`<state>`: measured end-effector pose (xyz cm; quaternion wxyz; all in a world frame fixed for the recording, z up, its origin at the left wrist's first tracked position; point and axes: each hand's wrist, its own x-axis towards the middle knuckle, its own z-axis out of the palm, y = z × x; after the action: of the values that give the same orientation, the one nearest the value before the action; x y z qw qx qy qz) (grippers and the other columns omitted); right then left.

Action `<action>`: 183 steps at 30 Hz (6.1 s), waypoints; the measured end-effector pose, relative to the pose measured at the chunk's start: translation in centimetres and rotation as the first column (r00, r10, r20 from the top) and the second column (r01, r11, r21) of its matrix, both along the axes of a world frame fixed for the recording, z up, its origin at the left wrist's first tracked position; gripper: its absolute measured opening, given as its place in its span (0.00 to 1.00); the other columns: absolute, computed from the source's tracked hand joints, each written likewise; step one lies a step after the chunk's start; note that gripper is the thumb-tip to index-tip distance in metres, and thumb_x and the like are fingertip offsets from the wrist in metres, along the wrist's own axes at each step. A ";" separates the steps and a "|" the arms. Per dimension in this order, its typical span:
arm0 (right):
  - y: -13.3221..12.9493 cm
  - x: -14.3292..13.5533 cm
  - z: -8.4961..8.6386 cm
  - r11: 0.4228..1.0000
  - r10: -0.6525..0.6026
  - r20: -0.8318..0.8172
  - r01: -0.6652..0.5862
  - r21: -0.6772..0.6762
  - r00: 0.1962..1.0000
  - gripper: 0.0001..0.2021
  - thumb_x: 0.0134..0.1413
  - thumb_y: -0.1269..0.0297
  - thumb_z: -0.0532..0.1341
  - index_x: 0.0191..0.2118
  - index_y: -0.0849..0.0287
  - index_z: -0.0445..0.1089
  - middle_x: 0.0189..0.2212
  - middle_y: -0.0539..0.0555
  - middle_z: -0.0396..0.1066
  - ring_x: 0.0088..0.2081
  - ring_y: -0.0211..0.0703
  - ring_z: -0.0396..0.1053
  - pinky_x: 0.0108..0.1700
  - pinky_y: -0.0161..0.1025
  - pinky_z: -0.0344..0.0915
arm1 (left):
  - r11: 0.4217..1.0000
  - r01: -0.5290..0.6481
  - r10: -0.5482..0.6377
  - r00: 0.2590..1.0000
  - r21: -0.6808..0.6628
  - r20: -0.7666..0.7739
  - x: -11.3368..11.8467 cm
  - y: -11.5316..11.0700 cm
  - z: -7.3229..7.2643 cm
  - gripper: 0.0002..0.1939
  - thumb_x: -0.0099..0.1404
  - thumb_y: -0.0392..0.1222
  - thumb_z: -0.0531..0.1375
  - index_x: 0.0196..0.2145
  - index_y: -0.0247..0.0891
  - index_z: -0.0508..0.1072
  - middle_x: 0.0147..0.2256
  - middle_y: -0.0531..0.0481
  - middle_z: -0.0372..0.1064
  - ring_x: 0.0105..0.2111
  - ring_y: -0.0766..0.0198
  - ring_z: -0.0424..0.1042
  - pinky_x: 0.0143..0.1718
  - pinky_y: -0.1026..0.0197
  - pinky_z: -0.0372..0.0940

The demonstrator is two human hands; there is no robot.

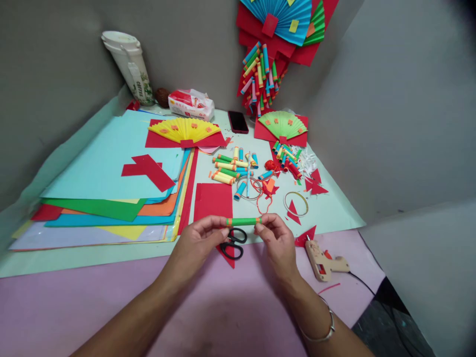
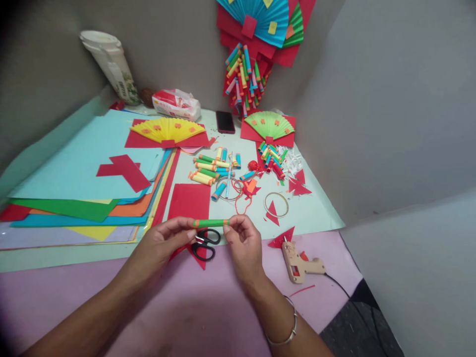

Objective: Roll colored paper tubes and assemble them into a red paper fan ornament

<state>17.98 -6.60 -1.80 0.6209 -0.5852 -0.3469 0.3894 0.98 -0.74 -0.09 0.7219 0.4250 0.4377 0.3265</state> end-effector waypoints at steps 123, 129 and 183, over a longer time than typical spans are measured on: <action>0.3 -1.2 -0.4 0.989 0.027 -0.062 -0.036 -0.147 0.998 0.14 0.49 0.51 0.68 0.31 0.57 0.70 0.24 0.47 0.64 0.29 0.37 0.61 0.32 0.32 0.61 | 0.991 -0.106 0.103 0.994 0.080 0.037 -0.5 0.3 -1.2 0.12 0.56 0.44 0.67 0.35 0.37 0.72 0.32 0.52 0.72 0.32 0.64 0.71 0.36 0.63 0.65; 0.7 -0.6 -0.4 0.991 -0.034 -0.081 0.023 -0.135 0.996 0.13 0.49 0.53 0.68 0.32 0.57 0.71 0.27 0.48 0.69 0.30 0.38 0.65 0.35 0.34 0.63 | 0.987 -0.157 0.156 0.987 0.033 0.039 -0.4 0.2 -0.7 0.14 0.57 0.43 0.65 0.40 0.37 0.69 0.30 0.55 0.69 0.27 0.67 0.69 0.33 0.64 0.64; 0.1 -5.3 0.7 0.994 0.019 -0.236 -0.043 -0.098 0.972 0.11 0.50 0.56 0.67 0.29 0.59 0.71 0.21 0.47 0.70 0.24 0.36 0.67 0.30 0.34 0.65 | 0.998 -0.061 0.063 0.994 -0.016 0.089 0.6 -1.0 0.0 0.12 0.57 0.48 0.67 0.30 0.35 0.75 0.23 0.53 0.69 0.27 0.64 0.68 0.32 0.62 0.63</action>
<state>12.65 -6.47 -1.14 0.6206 -0.5607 -0.2597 0.4827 1.61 -1.73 -0.14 0.7332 0.3912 0.4202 0.3644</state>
